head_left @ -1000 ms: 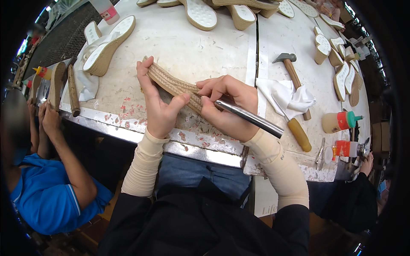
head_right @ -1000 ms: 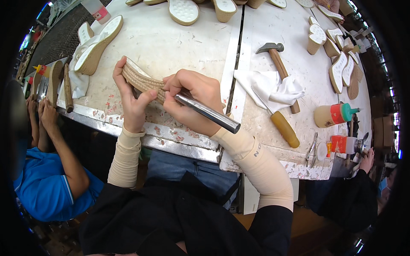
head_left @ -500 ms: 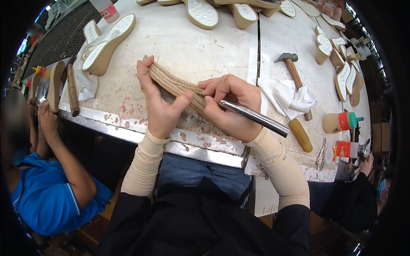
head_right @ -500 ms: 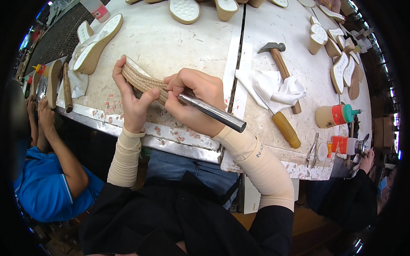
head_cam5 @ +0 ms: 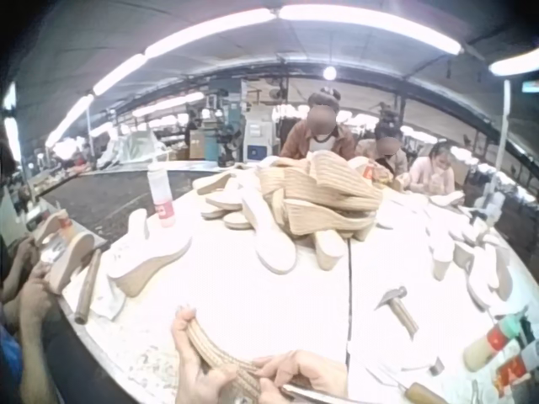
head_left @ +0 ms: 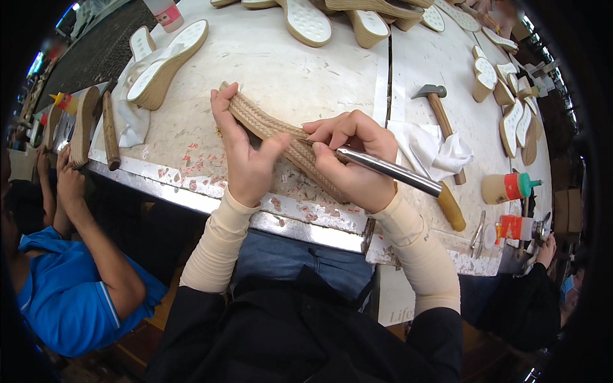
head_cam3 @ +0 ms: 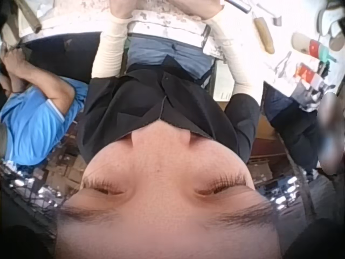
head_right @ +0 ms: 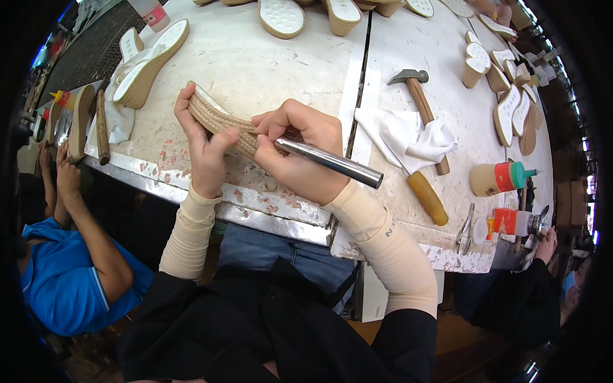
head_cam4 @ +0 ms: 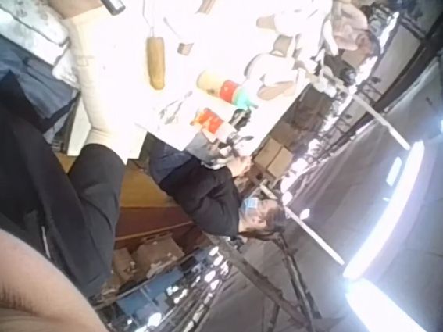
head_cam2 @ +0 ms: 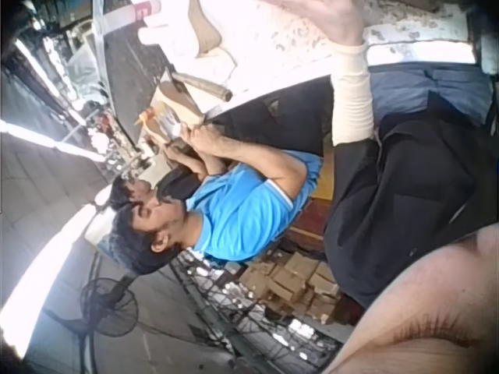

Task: The person uses a metal awl to stitch a woven fabric upper onto a wooden shoe sole. They repeatedly pierce the material and pull thread through to secure the upper to the sole, working methodically along the edge.

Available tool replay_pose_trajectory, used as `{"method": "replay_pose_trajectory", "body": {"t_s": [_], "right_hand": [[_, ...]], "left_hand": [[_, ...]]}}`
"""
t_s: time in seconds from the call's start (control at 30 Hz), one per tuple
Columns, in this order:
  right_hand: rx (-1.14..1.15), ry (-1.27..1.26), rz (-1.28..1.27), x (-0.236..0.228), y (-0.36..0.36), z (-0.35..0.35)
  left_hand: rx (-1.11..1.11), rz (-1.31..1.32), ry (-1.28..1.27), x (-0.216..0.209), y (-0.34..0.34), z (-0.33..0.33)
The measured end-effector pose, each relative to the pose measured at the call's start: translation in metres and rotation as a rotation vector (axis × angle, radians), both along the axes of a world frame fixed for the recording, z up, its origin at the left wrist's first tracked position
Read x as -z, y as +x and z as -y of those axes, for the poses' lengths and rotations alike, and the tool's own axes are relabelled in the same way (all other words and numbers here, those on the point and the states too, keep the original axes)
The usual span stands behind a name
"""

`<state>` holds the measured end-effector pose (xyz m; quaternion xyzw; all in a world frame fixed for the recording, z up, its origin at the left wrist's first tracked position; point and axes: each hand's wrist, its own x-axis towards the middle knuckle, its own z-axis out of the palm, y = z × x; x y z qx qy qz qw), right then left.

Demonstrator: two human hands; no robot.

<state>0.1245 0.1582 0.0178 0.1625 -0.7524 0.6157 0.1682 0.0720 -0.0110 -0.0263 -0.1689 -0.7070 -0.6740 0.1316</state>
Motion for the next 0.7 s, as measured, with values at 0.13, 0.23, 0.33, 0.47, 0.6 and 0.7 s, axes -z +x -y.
{"method": "replay_pose_trajectory", "body": {"t_s": [0.13, 0.23, 0.33, 0.47, 0.6, 0.7], "right_hand": [[-0.007, 0.019, -0.007, 0.0002, -0.0009, 0.0018], [0.015, 0.05, -0.02, -0.0015, -0.0013, 0.0025], [0.078, 0.029, 0.035, -0.0037, -0.0011, 0.0048], [0.109, -0.136, 0.143, -0.0045, -0.0054, 0.0074], [0.051, -0.282, 0.189, -0.0047, -0.0098, 0.0022], [0.024, -0.373, 0.198, -0.0046, -0.009, 0.0008]], "left_hand": [[0.015, 0.023, 0.044, 0.0015, -0.0003, 0.0014], [-0.004, -0.036, -0.057, 0.001, 0.0008, 0.0025], [-0.016, -0.065, -0.107, 0.0003, 0.0012, 0.0019], [0.012, -0.056, -0.078, -0.0005, 0.0014, 0.0006], [-0.009, -0.047, -0.083, -0.001, 0.0011, -0.0012], [0.005, -0.012, -0.004, -0.0003, 0.0006, -0.0038]]}}
